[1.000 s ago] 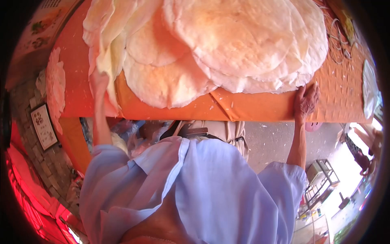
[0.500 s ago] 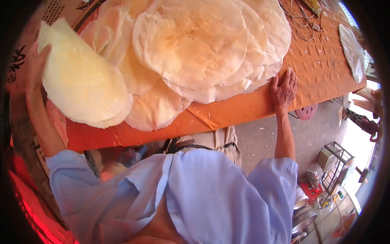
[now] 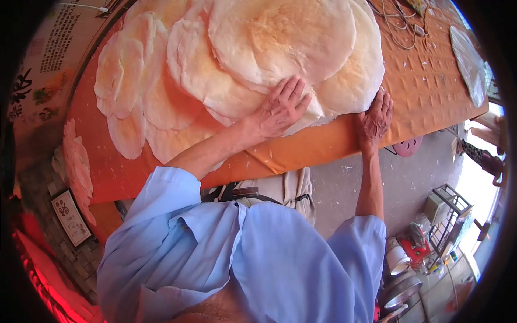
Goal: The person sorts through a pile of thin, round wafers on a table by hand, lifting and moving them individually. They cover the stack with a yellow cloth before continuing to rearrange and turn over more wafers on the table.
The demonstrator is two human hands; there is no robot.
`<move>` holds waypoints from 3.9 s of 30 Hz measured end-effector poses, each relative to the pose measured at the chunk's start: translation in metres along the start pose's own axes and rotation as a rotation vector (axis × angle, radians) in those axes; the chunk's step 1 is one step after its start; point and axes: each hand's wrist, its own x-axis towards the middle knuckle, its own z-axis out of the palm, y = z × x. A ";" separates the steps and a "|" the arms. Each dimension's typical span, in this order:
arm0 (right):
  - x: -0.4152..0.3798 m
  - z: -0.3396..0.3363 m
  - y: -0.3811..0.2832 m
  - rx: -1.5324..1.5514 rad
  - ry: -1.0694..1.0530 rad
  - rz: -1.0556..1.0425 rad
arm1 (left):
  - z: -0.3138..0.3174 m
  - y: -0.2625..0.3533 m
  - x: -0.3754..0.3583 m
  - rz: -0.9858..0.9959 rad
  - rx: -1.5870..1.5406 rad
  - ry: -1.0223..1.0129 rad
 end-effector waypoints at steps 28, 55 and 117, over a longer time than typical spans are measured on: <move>-0.017 0.025 0.044 0.149 -0.011 -0.044 | -0.095 -0.334 -0.300 -1.157 0.314 -0.073; -0.011 0.014 0.023 0.056 -0.031 -0.024 | -0.295 -0.452 -0.225 -0.910 0.380 -0.181; -0.042 -0.045 -0.381 1.490 -0.939 0.644 | -0.116 -0.045 -0.362 -0.782 -0.037 0.013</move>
